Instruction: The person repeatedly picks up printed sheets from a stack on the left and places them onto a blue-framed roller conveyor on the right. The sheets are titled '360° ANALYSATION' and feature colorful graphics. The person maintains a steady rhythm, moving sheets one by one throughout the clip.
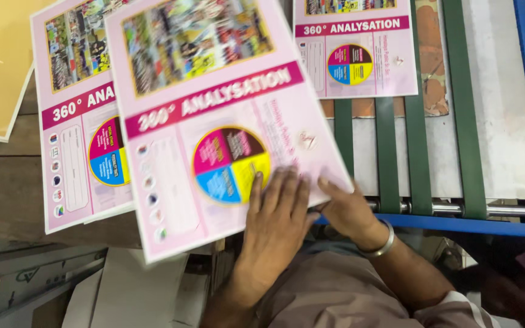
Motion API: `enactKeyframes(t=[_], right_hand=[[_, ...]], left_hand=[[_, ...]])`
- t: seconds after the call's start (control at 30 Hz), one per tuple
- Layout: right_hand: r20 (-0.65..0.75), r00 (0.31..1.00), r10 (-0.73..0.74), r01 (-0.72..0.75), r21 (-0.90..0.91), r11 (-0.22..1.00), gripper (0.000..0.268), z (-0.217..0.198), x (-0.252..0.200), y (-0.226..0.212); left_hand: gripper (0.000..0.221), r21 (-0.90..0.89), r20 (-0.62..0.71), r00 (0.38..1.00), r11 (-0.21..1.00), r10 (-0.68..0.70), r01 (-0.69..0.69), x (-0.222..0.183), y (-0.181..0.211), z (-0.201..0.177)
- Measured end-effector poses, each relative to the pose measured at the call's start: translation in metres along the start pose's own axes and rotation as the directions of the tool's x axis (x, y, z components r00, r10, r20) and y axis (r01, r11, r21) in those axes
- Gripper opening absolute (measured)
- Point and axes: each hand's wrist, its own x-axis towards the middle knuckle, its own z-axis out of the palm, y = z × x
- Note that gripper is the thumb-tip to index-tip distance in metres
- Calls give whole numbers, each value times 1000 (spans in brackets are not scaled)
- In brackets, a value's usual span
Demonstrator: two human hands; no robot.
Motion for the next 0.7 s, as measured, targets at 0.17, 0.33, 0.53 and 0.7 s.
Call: enactKeyframes(t=[0.17,0.33,0.53,0.7], right_hand=[[-347,894,-285,246,-154,957,38,-65,31,-34],[-441,714,-544,408,-369,835,36,-143,33,-60],[-459,664,-590,442,-396,805,39,-206,-8,-44],[-485,639,-597,384,-472,794,38,-233,-50,3]], left_hand=[[60,32,-67,994,995,-88,90,-14,-27,-31],[66,179,-179,953,944,-245,276,-13,-94,-34],[46,173,-176,959,952,-223,253,-33,-92,-25],[47,167,-208,957,956,-205,241,-33,-86,-31]])
